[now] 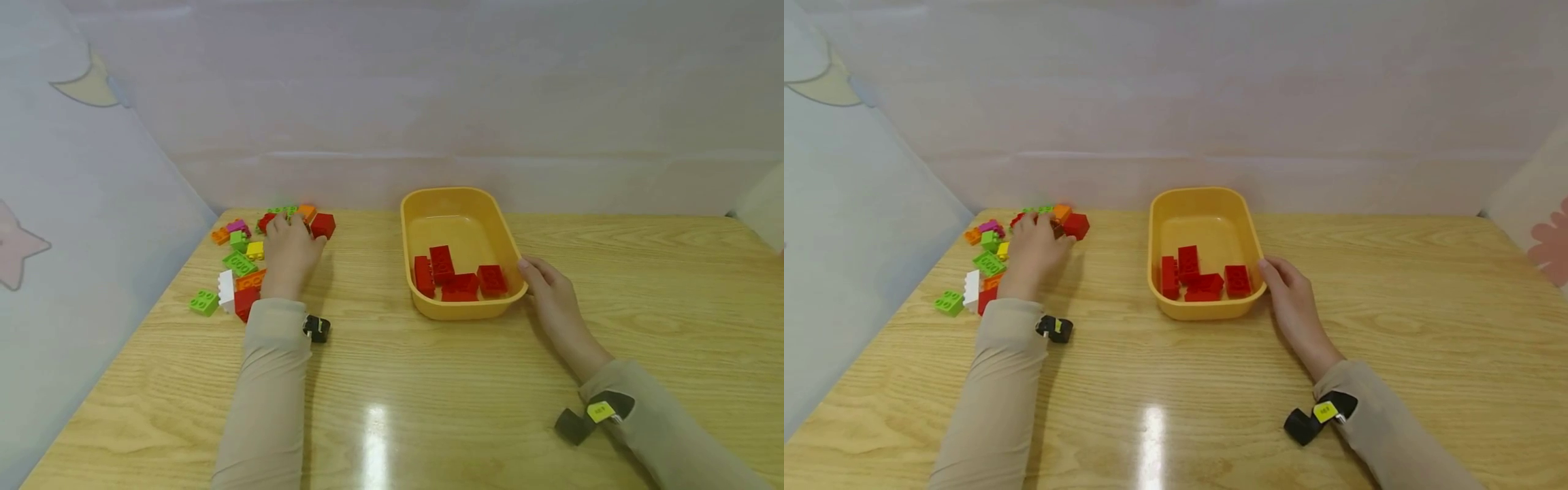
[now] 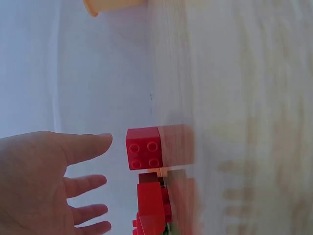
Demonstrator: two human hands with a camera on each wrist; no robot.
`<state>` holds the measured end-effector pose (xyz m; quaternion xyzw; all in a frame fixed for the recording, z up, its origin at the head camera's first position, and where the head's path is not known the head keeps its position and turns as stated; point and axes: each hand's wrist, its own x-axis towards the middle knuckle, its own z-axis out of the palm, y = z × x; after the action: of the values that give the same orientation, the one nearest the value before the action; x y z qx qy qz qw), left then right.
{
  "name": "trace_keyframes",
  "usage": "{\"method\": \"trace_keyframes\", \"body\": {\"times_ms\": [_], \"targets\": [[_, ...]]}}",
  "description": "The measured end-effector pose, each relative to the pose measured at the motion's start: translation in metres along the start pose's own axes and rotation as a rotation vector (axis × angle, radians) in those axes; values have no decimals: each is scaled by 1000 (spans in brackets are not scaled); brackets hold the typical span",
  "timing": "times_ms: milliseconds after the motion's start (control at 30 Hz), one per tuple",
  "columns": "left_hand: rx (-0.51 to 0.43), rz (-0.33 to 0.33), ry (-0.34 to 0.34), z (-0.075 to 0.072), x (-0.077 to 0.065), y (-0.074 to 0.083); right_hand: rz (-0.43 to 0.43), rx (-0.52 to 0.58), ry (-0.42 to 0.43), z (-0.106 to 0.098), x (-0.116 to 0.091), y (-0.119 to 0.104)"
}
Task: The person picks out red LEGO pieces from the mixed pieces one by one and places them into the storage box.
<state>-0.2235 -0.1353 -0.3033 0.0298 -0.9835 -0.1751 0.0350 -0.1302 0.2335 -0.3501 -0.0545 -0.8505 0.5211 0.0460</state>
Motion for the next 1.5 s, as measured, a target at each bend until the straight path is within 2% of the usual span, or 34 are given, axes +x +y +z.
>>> {"method": "trace_keyframes", "body": {"times_ms": [167, 300, 467, 700, 800, 1033, 1333, 1500], "targets": [[8, -89, -33, 0, -1, -8, -7, -1, -10, -1, -1, -1], [24, -131, -71, -1, -2, -14, -6, 0, -12, -1, -1, -1], [41, -126, -114, -3, -6, -16, -1, 2, -11, 0, 0, -1], [53, -122, -169, -6, -9, -11, -2, 1, -9, -1, 0, -1], [62, -120, -166, -5, -9, -11, -3, 2, -9, -1, 0, -1], [30, -103, -112, -3, -6, -11, 3, 4, -7, -1, -1, -1], [28, -95, -105, -4, -8, -7, 8, 16, -18, -1, -1, -1], [27, -98, -74, -3, -7, -4, -2, 21, -16, 0, 0, -1]]}}
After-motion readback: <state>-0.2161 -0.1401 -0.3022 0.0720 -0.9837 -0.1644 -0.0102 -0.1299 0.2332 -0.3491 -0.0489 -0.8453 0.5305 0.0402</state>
